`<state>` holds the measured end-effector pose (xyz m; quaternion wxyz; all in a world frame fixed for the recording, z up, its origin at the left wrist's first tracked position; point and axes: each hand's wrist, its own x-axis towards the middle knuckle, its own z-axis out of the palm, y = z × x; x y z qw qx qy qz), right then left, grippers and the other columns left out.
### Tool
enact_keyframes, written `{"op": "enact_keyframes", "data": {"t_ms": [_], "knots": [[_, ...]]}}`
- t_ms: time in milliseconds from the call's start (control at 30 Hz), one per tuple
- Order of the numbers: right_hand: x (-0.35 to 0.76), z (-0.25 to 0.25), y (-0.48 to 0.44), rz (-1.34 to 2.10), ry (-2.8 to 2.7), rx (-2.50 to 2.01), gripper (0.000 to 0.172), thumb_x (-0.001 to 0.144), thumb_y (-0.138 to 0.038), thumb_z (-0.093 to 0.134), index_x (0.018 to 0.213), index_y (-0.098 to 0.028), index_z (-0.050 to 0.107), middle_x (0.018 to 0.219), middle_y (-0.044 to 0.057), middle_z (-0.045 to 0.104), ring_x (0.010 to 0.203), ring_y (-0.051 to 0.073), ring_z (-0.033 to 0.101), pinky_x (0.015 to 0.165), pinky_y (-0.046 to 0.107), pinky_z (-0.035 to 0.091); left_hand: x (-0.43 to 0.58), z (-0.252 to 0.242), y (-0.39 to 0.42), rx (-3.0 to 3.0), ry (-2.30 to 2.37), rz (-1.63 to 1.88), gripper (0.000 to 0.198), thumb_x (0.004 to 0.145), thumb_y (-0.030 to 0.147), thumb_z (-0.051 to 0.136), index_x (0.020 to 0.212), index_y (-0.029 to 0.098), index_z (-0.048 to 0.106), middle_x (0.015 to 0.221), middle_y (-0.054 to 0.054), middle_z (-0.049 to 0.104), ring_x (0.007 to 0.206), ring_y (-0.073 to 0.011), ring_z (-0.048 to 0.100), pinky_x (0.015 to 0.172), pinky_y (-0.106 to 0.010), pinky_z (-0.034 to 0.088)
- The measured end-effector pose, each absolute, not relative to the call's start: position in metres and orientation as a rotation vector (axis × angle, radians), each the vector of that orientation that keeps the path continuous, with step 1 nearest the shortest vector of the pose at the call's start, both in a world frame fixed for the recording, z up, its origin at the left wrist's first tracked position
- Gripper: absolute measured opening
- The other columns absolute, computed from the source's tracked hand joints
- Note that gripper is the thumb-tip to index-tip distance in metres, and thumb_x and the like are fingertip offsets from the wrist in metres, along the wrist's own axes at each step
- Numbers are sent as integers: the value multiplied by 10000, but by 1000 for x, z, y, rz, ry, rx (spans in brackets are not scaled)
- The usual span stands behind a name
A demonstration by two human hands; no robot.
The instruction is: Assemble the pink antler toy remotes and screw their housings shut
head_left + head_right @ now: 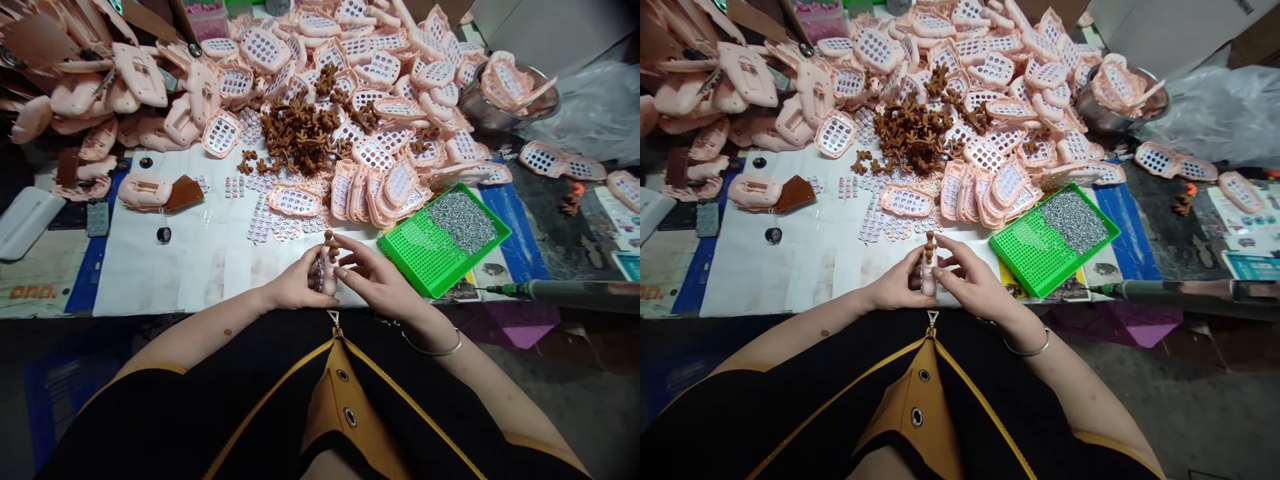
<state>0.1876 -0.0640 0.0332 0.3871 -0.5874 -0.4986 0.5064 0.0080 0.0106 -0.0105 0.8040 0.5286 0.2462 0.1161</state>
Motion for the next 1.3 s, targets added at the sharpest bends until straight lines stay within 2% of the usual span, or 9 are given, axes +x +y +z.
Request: {"op": "enact_keyframes", "data": {"t_ms": [100, 300, 533, 733, 833, 933, 1033, 1167, 1300], "knots": [[187, 37, -61, 1272, -1364, -1520, 540, 868, -354, 606, 1379, -226, 488, 1408, 133, 526, 1060, 217, 628, 858, 388, 580, 8, -12, 14, 1113, 480, 222, 973, 637, 237, 854, 1441, 262, 305, 1466, -185, 423, 1304, -342, 508, 1008, -463, 475], [187, 37, -60, 1245, -1404, -1543, 495, 859, -283, 545, 1349, -219, 520, 1365, 133, 557, 1079, 224, 630, 808, 368, 593, 11, -1, 18, 1183, 585, 210, 763, 647, 322, 828, 1290, 176, 446, 1262, -155, 574, 1233, -338, 553, 1026, -492, 450], [178, 38, -59, 1087, -1478, -1583, 445, 827, -245, 527, 1268, -226, 586, 1240, 118, 606, 998, 222, 631, 711, 334, 590, 18, -1, 16, 1254, 680, 247, 734, 617, 275, 832, 1245, 165, 467, 1202, -148, 617, 1090, -311, 631, 974, -500, 480], [175, 3, -58, 948, -1423, -1717, 516, 745, -127, 504, 1243, -243, 576, 1167, 80, 671, 922, 211, 658, 865, 437, 565, 15, -12, 16, 1107, 633, 266, 726, 618, 254, 843, 1226, 164, 457, 1266, -161, 590, 1175, -309, 597, 994, -468, 472], [182, -3, -61, 1129, -1295, -1675, 531, 775, -140, 515, 1297, -232, 552, 1252, 105, 650, 991, 223, 664, 910, 458, 559, 13, -7, 16, 1024, 651, 261, 711, 618, 254, 850, 1203, 163, 458, 1241, -155, 599, 1181, -310, 595, 1003, -469, 466], [188, 7, -62, 1338, -1197, -1496, 463, 866, -288, 567, 1327, -249, 542, 1373, 109, 584, 1156, 249, 623, 937, 451, 565, 13, -2, 18, 989, 647, 268, 705, 599, 251, 864, 1176, 164, 468, 1230, -150, 604, 1206, -318, 579, 1040, -485, 435], [190, 17, -61, 1404, -1192, -1396, 522, 876, -355, 623, 1379, -289, 502, 1452, 94, 521, 1256, 254, 572, 991, 453, 549, 13, 0, 19, 1000, 631, 252, 710, 609, 250, 861, 1189, 157, 462, 1242, -169, 599, 1209, -329, 576, 1044, -504, 428], [187, 24, -58, 1418, -1299, -1390, 626, 875, -349, 641, 1455, -285, 413, 1518, 112, 442, 1230, 252, 591, 945, 420, 583, 13, -2, 20, 1023, 616, 238, 693, 621, 232, 856, 1189, 165, 465, 1262, -170, 596, 1209, -324, 583, 1037, -495, 440], [187, 29, -56, 1422, -1379, -1391, 592, 890, -333, 591, 1449, -230, 427, 1491, 130, 468, 1225, 245, 591, 910, 382, 597, 11, -5, 20, 1027, 608, 240, 697, 607, 208, 863, 1182, 178, 470, 1243, -149, 599, 1186, -311, 600, 1016, -472, 465]]}}
